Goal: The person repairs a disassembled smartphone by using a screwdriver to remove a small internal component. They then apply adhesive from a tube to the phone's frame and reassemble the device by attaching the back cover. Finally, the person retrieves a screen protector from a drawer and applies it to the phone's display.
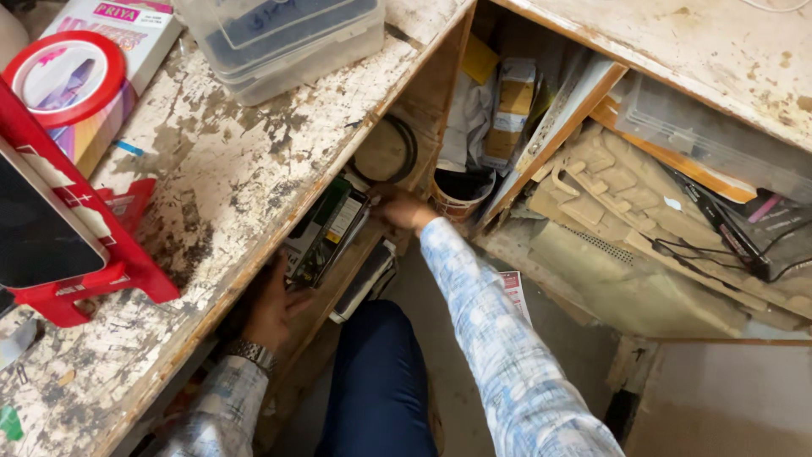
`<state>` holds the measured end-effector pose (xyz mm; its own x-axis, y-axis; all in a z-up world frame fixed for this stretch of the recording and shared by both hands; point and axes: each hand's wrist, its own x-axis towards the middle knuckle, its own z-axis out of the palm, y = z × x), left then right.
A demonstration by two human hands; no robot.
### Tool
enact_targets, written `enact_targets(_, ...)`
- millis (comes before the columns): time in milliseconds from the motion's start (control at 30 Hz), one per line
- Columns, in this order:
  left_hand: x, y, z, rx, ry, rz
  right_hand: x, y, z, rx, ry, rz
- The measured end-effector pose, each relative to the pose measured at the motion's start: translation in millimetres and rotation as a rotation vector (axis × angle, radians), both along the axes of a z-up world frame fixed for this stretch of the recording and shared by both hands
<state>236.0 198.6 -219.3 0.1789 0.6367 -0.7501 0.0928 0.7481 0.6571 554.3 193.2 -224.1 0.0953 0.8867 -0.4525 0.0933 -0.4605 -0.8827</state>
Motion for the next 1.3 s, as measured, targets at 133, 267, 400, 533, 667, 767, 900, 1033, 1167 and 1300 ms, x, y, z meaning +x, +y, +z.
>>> enact_targets(133, -0.2, -1.8, -0.8, 0.002, -0.049, 0.037, 27.9, 13.5, -6.4, -0.087, -0.205, 0.152)
enact_targets(267, 3.5, -4.1, 7.3, -0.020, -0.035, 0.022, 43.6, 28.5, -21.8, 0.374, -0.538, 0.454)
enact_targets(400, -2.6, -6.0, 21.6, 0.006, -0.086, 0.058, 36.9, 39.2, -14.9, 0.233, -0.740, 0.558)
enact_targets(533, -20.3, -10.7, 28.9, 0.035, -0.160, 0.162, 30.5, 31.8, 10.0, 0.360, -0.618, 0.641)
enact_targets(667, -44.9, -26.3, 8.1, 0.013, -0.238, 0.281, 12.3, 22.6, 23.3, -0.110, -0.481, 0.411)
enact_targets(767, -62.8, -33.4, -17.3, 0.001, -0.340, 0.325, -3.3, 21.1, 19.4, 0.049, -0.580, 0.500)
enact_targets(900, -68.7, -29.9, -35.7, -0.021, -0.377, 0.336, -6.7, 16.5, 14.9, 0.140, -0.362, 0.448)
enact_targets(1033, -67.6, -32.4, -22.3, -0.017, -0.436, 0.320, -8.6, 6.0, 21.7, -0.153, -0.107, 0.300)
enact_targets(1167, -71.2, -39.0, 1.7, -0.028, -0.439, 0.311, -3.7, -8.0, 42.3, -0.045, -0.133, 0.387)
enact_targets(1300, -82.9, -40.5, 13.2, -0.134, -0.515, 0.337, -10.6, -25.7, 68.6, 0.073, -0.139, 0.449)
